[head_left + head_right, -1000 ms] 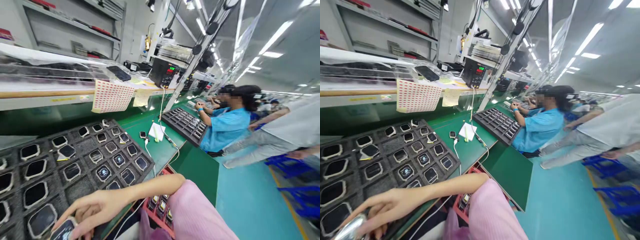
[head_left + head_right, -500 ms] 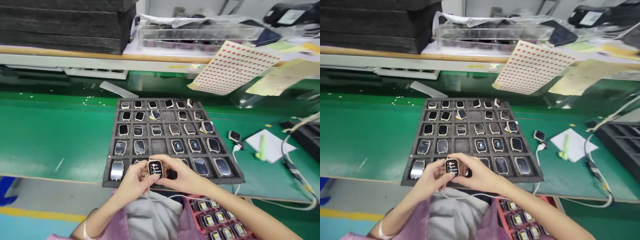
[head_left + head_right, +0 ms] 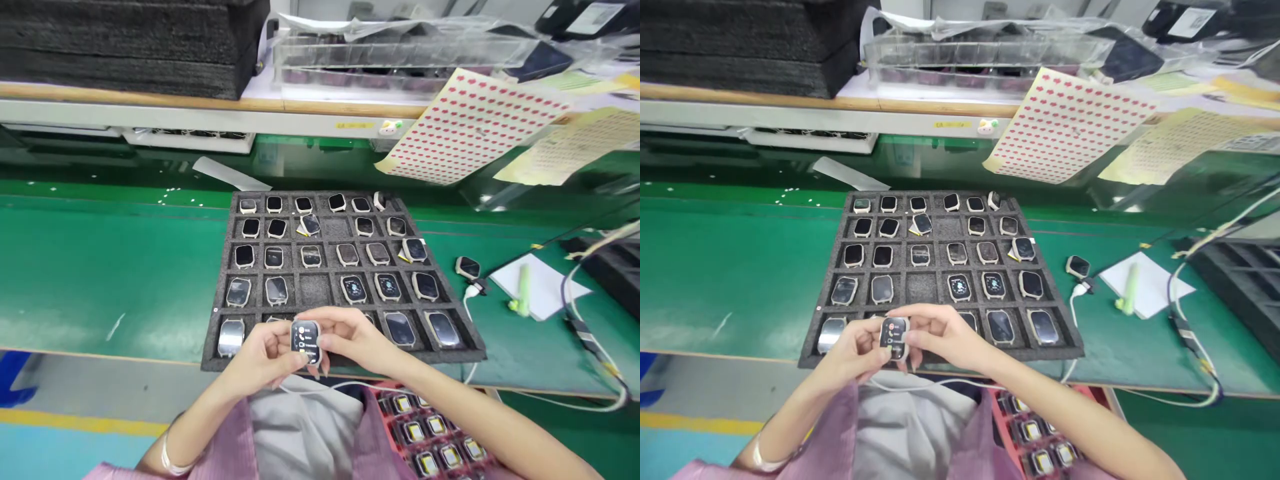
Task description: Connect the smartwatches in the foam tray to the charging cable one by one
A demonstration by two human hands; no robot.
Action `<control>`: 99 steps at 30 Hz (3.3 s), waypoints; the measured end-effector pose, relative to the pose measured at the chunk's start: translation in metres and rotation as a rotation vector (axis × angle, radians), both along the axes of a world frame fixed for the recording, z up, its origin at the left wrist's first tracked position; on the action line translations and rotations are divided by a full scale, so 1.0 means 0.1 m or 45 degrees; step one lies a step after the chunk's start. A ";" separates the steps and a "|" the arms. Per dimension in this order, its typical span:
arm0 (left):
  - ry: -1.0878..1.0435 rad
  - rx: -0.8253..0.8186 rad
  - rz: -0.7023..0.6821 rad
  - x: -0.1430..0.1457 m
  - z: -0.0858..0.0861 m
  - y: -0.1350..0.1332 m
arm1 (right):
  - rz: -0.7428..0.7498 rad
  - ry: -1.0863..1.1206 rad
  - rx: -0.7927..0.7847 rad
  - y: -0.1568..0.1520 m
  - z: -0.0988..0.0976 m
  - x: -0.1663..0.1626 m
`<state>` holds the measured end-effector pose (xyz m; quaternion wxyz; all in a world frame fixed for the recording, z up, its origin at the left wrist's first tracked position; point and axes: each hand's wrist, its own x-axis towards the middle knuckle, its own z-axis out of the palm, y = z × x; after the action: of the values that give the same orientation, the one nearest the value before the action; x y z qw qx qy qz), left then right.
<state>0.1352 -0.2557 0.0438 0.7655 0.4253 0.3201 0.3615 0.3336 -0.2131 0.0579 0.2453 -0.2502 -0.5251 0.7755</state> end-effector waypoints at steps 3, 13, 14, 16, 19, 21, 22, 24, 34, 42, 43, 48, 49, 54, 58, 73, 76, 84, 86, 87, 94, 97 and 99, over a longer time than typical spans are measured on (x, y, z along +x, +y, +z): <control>-0.066 0.002 -0.037 -0.02 0.00 0.01 | -0.007 0.062 -0.080 0.01 -0.04 -0.04; -0.087 -0.005 -0.023 0.00 0.01 -0.01 | 0.041 0.134 -0.135 0.06 -0.02 -0.05; -0.074 -0.008 -0.005 0.01 0.02 -0.01 | 0.047 0.133 -0.120 0.07 -0.01 -0.04; -0.024 -0.024 0.030 0.04 0.03 -0.01 | 0.059 0.118 -0.084 0.08 0.01 -0.02; 0.095 -0.065 0.096 0.07 0.02 -0.04 | 0.066 0.022 0.029 0.07 0.07 0.03; 0.170 -0.078 0.134 0.08 0.01 -0.06 | 0.069 -0.115 0.201 0.05 0.12 0.07; 0.197 -0.073 0.143 0.08 0.00 -0.07 | 0.072 -0.196 0.312 0.04 0.15 0.08; 0.232 -0.052 0.146 0.08 -0.01 -0.08 | 0.065 -0.339 0.539 0.03 0.21 0.10; 0.150 -0.066 0.089 0.06 0.01 -0.06 | 0.079 -0.221 0.389 -0.01 0.16 0.09; 0.166 -0.063 0.098 0.06 -0.01 -0.07 | 0.025 -0.404 0.731 0.00 0.21 0.10; 0.174 -0.062 0.097 0.06 -0.01 -0.07 | 0.007 -0.445 0.814 -0.01 0.22 0.10; 0.128 -0.083 0.087 0.05 -0.01 -0.03 | -0.022 -0.543 0.908 -0.02 0.23 0.08; 0.100 -0.087 0.074 0.04 0.00 -0.03 | -0.032 -0.569 0.915 -0.02 0.23 0.08; 0.103 -0.058 0.116 0.07 0.03 -0.04 | -0.102 -0.633 0.991 0.03 0.27 0.09; 0.260 -0.053 0.255 0.12 0.02 -0.07 | -0.138 -0.635 1.011 0.05 0.28 0.09; 0.268 -0.041 0.322 0.06 0.02 -0.14 | -0.212 -0.584 0.882 0.01 0.30 -0.04; 0.211 -0.022 0.279 0.03 0.05 -0.13 | -0.232 -0.578 0.908 -0.02 0.27 -0.05; 0.270 -0.083 0.362 0.12 0.03 -0.08 | -0.252 -0.557 0.937 -0.06 0.17 -0.05; 0.237 -0.054 0.354 0.11 0.05 -0.08 | -0.196 -0.556 0.879 -0.05 0.17 -0.04; 0.223 -0.043 0.348 0.11 0.06 -0.08 | -0.163 -0.546 0.842 -0.05 0.17 -0.04; 0.177 0.006 0.316 0.08 0.07 -0.09 | -0.039 -0.472 0.612 -0.07 0.17 -0.05; 0.148 0.025 0.272 0.07 0.04 -0.10 | -0.021 -0.431 0.565 -0.07 0.18 -0.06; 0.131 0.023 0.251 0.07 0.03 -0.10 | -0.001 -0.400 0.525 -0.07 0.18 -0.06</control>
<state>0.1419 -0.2658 0.0472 0.7050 0.4166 0.3960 0.4155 0.3275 -0.2199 0.0761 0.2067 -0.3125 -0.7038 0.6036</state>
